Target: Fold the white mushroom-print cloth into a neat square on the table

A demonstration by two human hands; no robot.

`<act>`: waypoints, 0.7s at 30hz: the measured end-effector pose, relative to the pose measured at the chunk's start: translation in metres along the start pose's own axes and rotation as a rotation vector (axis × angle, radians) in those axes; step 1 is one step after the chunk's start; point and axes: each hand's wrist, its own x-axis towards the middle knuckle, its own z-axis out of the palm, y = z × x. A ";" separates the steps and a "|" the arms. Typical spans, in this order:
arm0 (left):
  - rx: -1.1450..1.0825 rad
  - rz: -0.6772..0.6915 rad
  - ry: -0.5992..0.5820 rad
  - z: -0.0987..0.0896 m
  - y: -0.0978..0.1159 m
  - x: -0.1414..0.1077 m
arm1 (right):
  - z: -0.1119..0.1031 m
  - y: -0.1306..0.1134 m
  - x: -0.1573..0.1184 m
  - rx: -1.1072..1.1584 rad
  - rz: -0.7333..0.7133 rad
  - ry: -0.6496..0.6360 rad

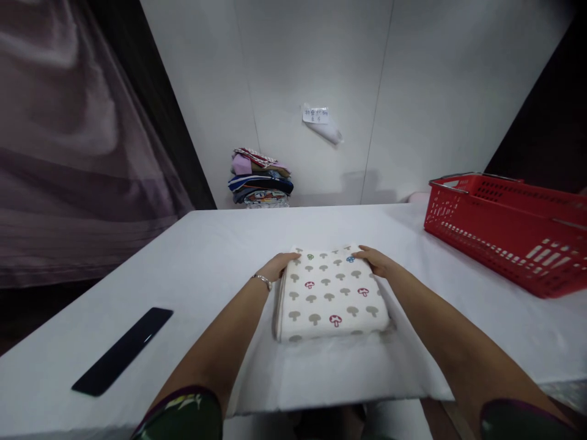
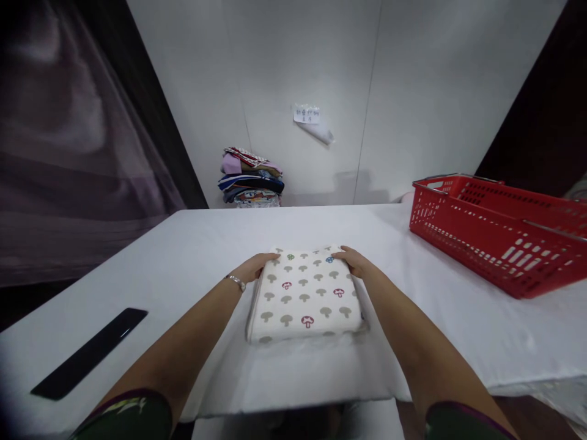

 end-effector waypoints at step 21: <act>0.156 0.424 0.022 -0.028 0.073 -0.047 | 0.000 -0.099 -0.059 -0.237 -0.357 0.037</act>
